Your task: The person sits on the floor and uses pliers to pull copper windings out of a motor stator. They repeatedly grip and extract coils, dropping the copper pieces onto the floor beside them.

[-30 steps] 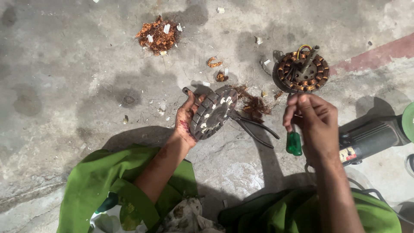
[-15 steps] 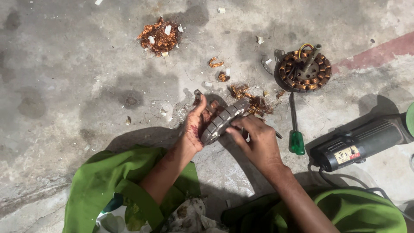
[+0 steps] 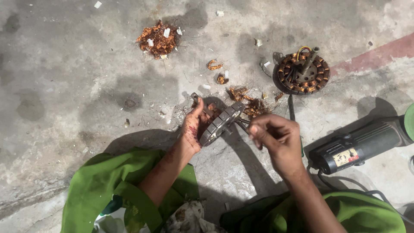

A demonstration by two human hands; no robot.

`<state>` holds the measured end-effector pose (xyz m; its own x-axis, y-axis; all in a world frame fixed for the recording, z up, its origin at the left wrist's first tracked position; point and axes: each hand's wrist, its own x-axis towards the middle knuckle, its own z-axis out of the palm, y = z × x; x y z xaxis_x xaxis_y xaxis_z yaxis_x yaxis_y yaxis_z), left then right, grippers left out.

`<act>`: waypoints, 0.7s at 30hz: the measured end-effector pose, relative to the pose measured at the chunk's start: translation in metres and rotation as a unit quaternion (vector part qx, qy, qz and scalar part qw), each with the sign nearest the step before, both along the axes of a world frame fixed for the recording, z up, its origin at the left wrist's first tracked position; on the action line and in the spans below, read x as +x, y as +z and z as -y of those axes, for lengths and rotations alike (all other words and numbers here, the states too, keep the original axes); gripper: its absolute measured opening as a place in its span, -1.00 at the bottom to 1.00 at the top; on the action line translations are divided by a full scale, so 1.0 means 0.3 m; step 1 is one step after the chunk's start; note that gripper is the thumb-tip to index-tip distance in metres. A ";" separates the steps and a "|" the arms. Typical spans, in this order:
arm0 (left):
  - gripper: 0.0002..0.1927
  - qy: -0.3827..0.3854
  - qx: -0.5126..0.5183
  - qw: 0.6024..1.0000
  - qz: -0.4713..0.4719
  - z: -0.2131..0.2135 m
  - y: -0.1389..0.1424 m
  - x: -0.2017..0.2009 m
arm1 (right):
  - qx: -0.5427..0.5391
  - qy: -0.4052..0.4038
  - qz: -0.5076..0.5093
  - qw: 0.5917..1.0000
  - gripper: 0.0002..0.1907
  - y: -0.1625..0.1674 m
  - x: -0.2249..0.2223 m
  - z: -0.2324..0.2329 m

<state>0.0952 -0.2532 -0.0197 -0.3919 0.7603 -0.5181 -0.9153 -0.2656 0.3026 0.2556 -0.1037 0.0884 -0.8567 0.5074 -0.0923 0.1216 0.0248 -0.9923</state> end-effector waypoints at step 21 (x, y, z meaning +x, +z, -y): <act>-0.58 0.078 0.198 0.976 0.035 0.038 -0.028 0.026 | 0.482 -0.023 0.082 0.872 -0.33 0.055 -0.036 -0.014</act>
<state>0.1031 -0.2644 -0.0282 -0.4934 0.8402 -0.2249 -0.8690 -0.4874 0.0855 0.2447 -0.0994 0.1051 -0.8484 0.4512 0.2766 0.2839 0.8291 -0.4817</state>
